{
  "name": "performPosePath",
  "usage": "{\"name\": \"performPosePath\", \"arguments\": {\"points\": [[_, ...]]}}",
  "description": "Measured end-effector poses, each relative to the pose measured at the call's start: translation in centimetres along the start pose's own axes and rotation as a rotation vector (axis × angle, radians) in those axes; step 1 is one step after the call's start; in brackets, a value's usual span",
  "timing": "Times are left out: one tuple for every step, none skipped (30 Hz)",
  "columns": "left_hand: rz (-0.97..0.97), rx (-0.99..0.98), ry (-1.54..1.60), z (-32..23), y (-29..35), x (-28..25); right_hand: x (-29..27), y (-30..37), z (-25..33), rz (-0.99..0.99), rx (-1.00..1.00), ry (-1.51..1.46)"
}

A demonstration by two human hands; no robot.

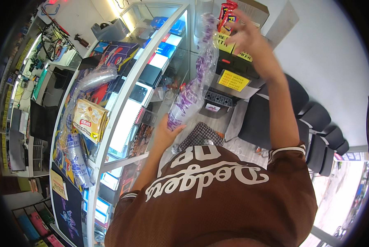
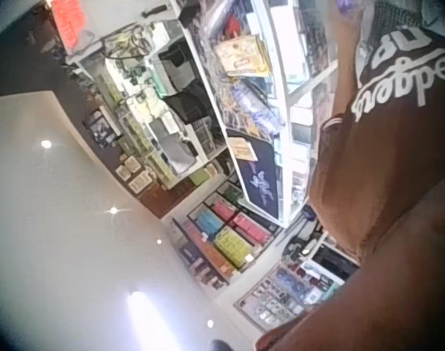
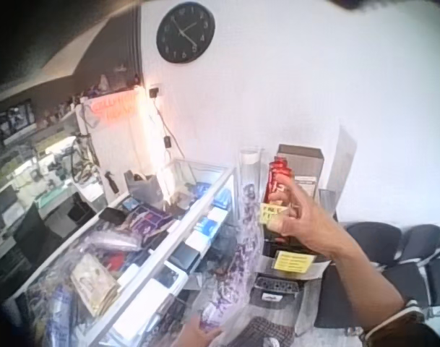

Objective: The person picks up a package of instant coffee and places it on the counter. They then pick up a pack of plastic cups, walk to the counter, and place them down. The person opens the cup pack, removes several cups, and places them into a plastic bag. Finally, they arrange the coffee packets on the counter.

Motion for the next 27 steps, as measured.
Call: {"name": "performPosePath", "arguments": {"points": [[-0.023, -0.023, -0.042, -1.1, 0.5, 1.1, 0.6, 0.2, -0.7, 0.004, -0.003, 0.169], [-0.039, -0.049, -0.086, -1.8, 0.9, 2.0, 1.0, 0.5, -1.3, 0.012, -0.002, 0.338], [-0.073, -0.004, -0.136, -1.9, 1.1, 2.9, 0.8, -0.4, -2.8, 0.056, 0.005, 0.382], [-0.11, 0.038, -0.183, -1.9, 1.2, 3.7, 0.5, -1.2, -3.6, 0.105, 0.011, 0.428], [-0.146, 0.08, -0.232, -1.9, 1.5, 4.5, -0.3, -2.0, -4.0, 0.092, 0.03, 0.429], [-0.176, 0.012, -0.183, -1.5, 2.0, 5.0, -1.3, -2.8, -4.1, 0.079, 0.049, 0.43], [-0.212, -0.054, -0.139, -1.4, 2.5, 5.2, -1.9, -3.4, -4.0, 0.068, 0.065, 0.426], [-0.248, -0.121, -0.093, -1.3, 2.9, 5.3, -2.4, -3.6, -3.9, 0.096, 0.072, 0.354], [-0.211, -0.139, -0.062, -1.2, 3.2, 5.4, -2.5, -3.8, -3.7, 0.156, 0.078, 0.299], [-0.17, -0.158, -0.027, -1.1, 3.5, 5.4, -2.7, -3.9, -3.3, 0.214, 0.088, 0.249], [-0.137, -0.178, 0.007, -1.0, 4.0, 5.2, -2.7, -4.1, -2.7, 0.279, 0.095, 0.194], [-0.137, -0.16, 0.097, -1.0, 4.5, 5.0, -2.8, -4.1, -1.8, 0.342, 0.185, 0.174], [-0.129, -0.135, 0.193, -1.0, 4.8, 5.0, -3.0, -4.3, -1.7, 0.339, 0.151, 0.133], [-0.119, -0.109, 0.288, -0.8, 5.2, 4.8, -3.2, -4.6, -1.7, 0.333, 0.119, 0.092], [-0.018, -0.236, 0.295, 0.6, 5.9, 4.6, -3.2, -4.7, -1.5, 0.325, 0.087, 0.052], [0.078, -0.366, 0.295, 2.5, 6.9, 3.7, -2.9, -4.6, -0.3, 0.365, 0.062, 0.077], [0.176, -0.488, 0.3, 4.1, 7.7, 3.4, -2.7, -4.9, 0.8, 0.389, 0.039, 0.014], [0.14, -0.521, 0.46, 5.1, 8.2, 3.1, -2.5, -5.1, 1.7, 0.411, 0.016, -0.049], [0.107, -0.548, 0.628, 6.3, 8.5, 3.3, -2.2, -5.3, 2.8, 0.434, -0.01, -0.103], [0.072, -0.576, 0.794, 7.1, 8.8, 3.2, -1.8, -5.5, 3.6, 0.409, 0.015, -0.144], [0.104, -0.597, 0.835, 8.1, 8.9, 3.1, -1.2, -5.7, 4.3, 0.383, 0.04, -0.184], [0.14, -0.621, 0.872, 8.8, 8.8, 2.6, -0.4, -5.7, 5.0, 0.351, 0.067, -0.226], [0.169, -0.607, 0.892, 9.4, 8.4, 2.4, 0.4, -5.6, 5.6, 0.319, 0.095, -0.267], [0.199, -0.595, 0.912, 9.9, 8.2, 2.1, 1.0, -5.3, 6.3, 0.215, 0.12, -0.227], [0.217, -0.54, 0.917, 10.3, 7.6, 2.0, 1.8, -5.2, 6.8, 0.203, 0.115, -0.145], [0.236, -0.486, 0.921, 10.6, 6.9, 1.8, 2.3, -5.1, 7.2, 0.188, 0.11, -0.063], [0.236, -0.49, 0.741, 11.6, 6.4, 1.1, 2.9, -5.1, 7.6, 0.172, 0.104, 0.019]]}}
Point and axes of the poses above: each hand's wrist, its own y-axis away from the middle knuckle, its own x-axis out of the palm, z = x × y, the point moved 5 cm from there along -y, towards the middle knuckle, and after that the axes turned 10 degrees about -z, right-handed, at the moved point
